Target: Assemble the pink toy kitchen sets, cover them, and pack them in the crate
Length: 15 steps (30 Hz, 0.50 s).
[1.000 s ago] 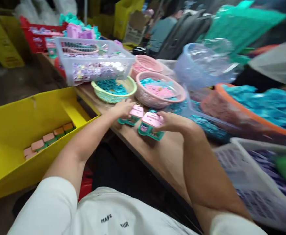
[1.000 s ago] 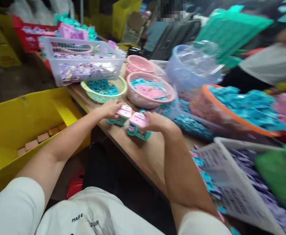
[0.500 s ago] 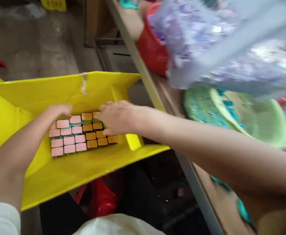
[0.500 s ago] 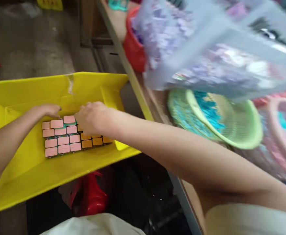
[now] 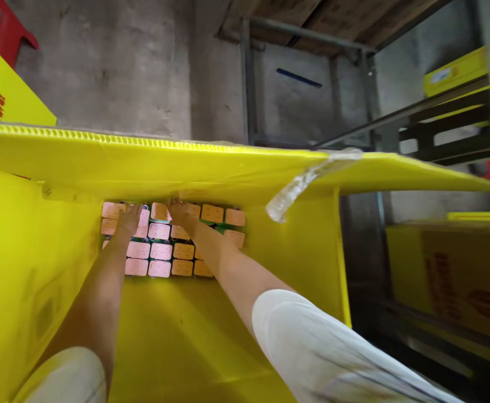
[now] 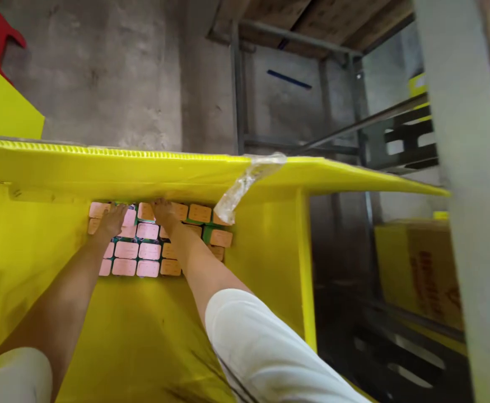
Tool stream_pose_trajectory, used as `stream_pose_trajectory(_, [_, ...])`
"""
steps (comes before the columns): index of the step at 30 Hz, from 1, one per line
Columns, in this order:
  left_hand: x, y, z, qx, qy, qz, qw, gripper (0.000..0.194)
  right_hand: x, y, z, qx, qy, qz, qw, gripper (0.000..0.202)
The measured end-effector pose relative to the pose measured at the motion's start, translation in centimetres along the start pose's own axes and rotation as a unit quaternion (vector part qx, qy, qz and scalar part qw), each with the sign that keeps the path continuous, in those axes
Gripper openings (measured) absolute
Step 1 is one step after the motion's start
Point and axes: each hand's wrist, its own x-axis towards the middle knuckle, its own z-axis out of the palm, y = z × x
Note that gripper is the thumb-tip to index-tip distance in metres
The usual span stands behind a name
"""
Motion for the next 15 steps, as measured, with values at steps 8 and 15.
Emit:
stream_pose_trajectory(8, [1.1,0.4,2.3,-0.007,0.046,0.000,0.999,0.073,2.7,-1.9,3.8,0.020,0.005,0.019,1.000,0.083])
stream_pose_trajectory(15, [-4.2,0.2,-3.7,0.007,0.038,0.009,0.999,0.071,-2.3,-2.4,-1.5,0.048,0.024,0.033,0.998,0.086])
